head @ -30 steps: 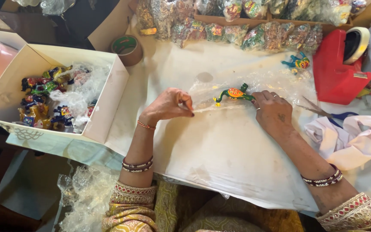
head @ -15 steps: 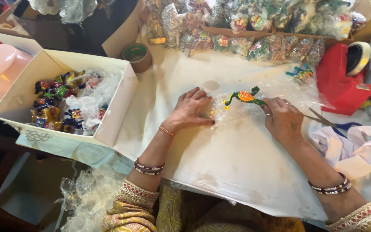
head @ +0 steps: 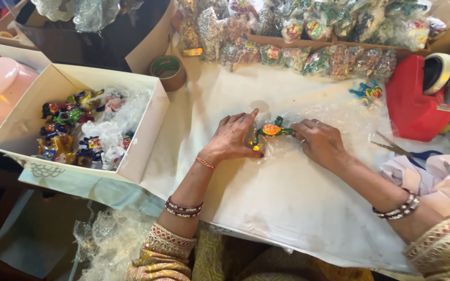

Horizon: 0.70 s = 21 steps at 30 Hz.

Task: The person wipes a workstation, selects colorful bird ornaments, and wraps them individually in bubble wrap before placing them into a white box.

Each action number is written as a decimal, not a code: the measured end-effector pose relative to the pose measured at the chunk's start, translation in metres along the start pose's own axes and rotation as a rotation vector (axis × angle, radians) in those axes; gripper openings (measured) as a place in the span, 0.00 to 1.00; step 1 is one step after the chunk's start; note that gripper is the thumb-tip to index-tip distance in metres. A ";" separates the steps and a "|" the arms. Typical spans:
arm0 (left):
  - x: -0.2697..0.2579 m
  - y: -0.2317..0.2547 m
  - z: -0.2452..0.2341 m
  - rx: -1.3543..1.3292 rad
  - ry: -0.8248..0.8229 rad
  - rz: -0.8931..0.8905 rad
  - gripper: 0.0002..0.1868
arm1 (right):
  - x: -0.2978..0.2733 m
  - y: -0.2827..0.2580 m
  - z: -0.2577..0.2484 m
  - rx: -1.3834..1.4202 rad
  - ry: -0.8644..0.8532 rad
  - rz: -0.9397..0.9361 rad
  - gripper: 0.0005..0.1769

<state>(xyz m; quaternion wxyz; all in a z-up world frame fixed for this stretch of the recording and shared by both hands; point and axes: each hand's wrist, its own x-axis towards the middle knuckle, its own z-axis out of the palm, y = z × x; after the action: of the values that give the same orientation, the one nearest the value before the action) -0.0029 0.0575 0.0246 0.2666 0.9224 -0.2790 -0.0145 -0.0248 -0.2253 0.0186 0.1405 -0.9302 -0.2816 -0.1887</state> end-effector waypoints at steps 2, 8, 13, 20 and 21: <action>0.000 0.000 0.000 0.030 -0.017 0.016 0.65 | -0.001 -0.002 0.002 -0.027 0.015 0.005 0.15; -0.004 0.012 -0.011 0.040 -0.046 0.084 0.54 | -0.006 -0.005 0.005 -0.075 0.062 0.011 0.13; -0.004 0.010 -0.012 0.025 -0.038 0.125 0.47 | -0.010 -0.005 0.002 -0.012 0.134 0.001 0.16; 0.000 0.021 -0.012 -0.052 0.176 0.258 0.36 | -0.013 0.008 -0.001 0.044 0.380 0.072 0.08; -0.002 0.025 -0.014 -0.027 0.255 0.295 0.31 | -0.013 0.010 0.000 0.132 0.391 0.145 0.07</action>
<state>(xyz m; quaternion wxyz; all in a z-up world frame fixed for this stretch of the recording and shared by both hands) -0.0147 0.0480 0.0492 0.3115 0.8623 -0.3748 0.1379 -0.0285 -0.2396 0.0116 0.2663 -0.8826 -0.1930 -0.3359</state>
